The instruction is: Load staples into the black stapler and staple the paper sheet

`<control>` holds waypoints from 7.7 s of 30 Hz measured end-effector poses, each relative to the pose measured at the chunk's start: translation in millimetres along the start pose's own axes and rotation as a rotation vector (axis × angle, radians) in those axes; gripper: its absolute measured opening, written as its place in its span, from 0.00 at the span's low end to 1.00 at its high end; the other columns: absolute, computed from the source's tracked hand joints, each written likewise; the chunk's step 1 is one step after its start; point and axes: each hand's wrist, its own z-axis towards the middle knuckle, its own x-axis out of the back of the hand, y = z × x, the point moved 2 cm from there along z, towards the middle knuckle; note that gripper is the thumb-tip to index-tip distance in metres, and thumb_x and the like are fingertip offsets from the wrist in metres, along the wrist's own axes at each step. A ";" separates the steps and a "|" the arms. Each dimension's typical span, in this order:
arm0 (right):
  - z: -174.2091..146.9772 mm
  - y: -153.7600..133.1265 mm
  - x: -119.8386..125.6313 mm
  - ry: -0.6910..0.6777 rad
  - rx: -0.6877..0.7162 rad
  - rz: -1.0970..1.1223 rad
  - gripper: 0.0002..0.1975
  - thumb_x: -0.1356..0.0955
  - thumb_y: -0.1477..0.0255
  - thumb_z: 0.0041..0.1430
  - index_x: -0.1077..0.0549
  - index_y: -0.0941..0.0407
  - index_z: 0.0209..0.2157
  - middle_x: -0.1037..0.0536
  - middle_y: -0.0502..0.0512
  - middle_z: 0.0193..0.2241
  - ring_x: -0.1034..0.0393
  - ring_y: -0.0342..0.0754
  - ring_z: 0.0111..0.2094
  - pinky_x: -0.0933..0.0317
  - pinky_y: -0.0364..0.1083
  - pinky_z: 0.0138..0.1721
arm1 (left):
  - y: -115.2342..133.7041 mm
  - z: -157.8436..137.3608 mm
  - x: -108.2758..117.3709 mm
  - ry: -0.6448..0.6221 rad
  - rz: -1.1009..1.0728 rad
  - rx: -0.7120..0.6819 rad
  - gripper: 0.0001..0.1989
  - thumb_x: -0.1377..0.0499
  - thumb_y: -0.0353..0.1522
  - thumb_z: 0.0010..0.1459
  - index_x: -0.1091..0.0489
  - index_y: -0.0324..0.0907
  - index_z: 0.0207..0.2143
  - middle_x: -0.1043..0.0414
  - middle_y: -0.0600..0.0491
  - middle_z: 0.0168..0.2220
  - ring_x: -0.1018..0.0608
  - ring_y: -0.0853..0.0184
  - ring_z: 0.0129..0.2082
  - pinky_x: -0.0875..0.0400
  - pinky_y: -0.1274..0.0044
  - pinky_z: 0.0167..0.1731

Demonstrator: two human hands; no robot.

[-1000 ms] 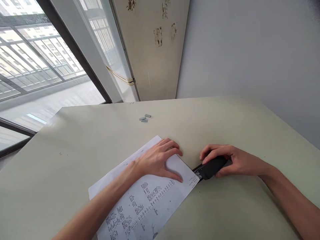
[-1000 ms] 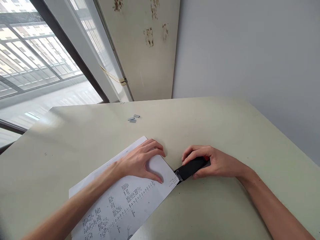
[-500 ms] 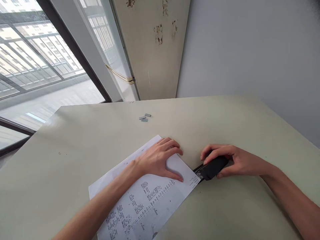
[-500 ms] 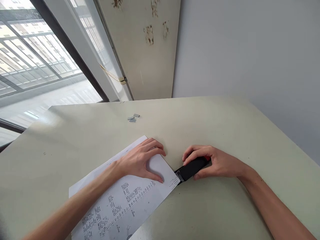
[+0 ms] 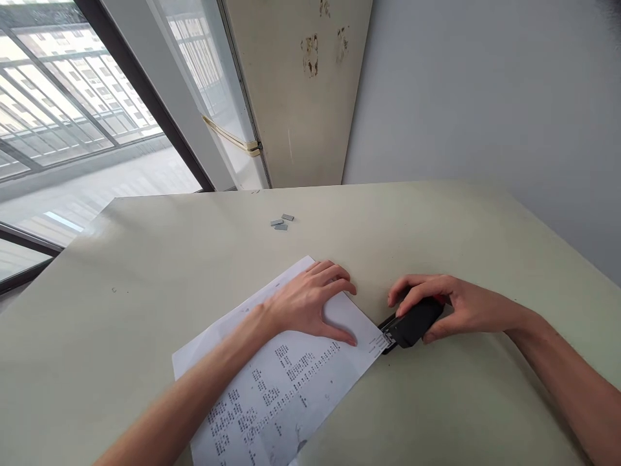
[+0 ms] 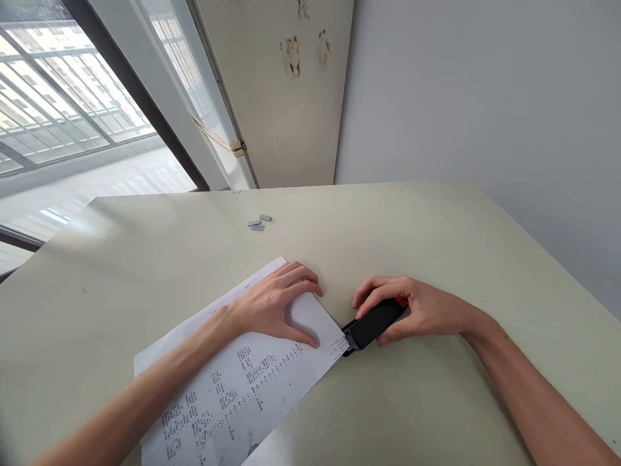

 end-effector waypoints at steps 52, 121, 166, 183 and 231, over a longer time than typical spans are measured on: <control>49.9 -53.4 -66.0 0.458 -0.217 -0.660 0.27 0.47 0.51 0.75 0.30 0.46 0.61 0.30 0.56 0.66 0.36 0.60 0.67 0.38 0.63 0.63 | -2.1 -5.0 -3.8 0.041 -0.027 -0.020 0.32 0.29 0.54 0.51 0.27 0.40 0.47 0.24 0.40 0.50 0.23 0.52 0.48 0.27 0.61 0.49; 49.4 -58.6 -61.2 0.457 -0.277 -0.673 0.30 0.48 0.50 0.74 0.29 0.47 0.63 0.29 0.54 0.67 0.34 0.60 0.67 0.35 0.60 0.63 | -3.7 -5.2 -4.9 0.031 -0.043 -0.012 0.34 0.28 0.56 0.49 0.26 0.41 0.49 0.24 0.41 0.51 0.23 0.51 0.48 0.28 0.60 0.50; 51.4 -53.6 -66.2 0.460 -0.227 -0.727 0.27 0.47 0.52 0.75 0.30 0.48 0.62 0.30 0.55 0.67 0.36 0.59 0.67 0.36 0.64 0.63 | -3.3 -4.5 -5.7 0.036 -0.040 -0.017 0.33 0.27 0.54 0.49 0.26 0.41 0.48 0.24 0.40 0.51 0.23 0.51 0.50 0.28 0.60 0.52; 54.2 -53.0 -75.2 0.499 -0.150 -0.957 0.25 0.47 0.58 0.77 0.27 0.52 0.59 0.28 0.60 0.65 0.34 0.61 0.65 0.32 0.61 0.57 | -0.9 -4.7 -5.1 0.060 -0.062 -0.007 0.32 0.27 0.52 0.50 0.26 0.41 0.48 0.24 0.41 0.50 0.23 0.52 0.49 0.28 0.60 0.52; -6.6 -2.5 -41.2 0.659 0.124 -0.345 0.11 0.30 0.56 0.70 0.26 0.47 0.46 0.19 0.50 0.39 0.26 0.52 0.36 0.33 0.48 0.35 | 0.2 -58.0 38.9 0.205 0.135 0.499 0.08 0.43 0.38 0.71 0.26 0.49 0.47 0.27 0.50 0.52 0.26 0.58 0.54 0.35 0.61 0.62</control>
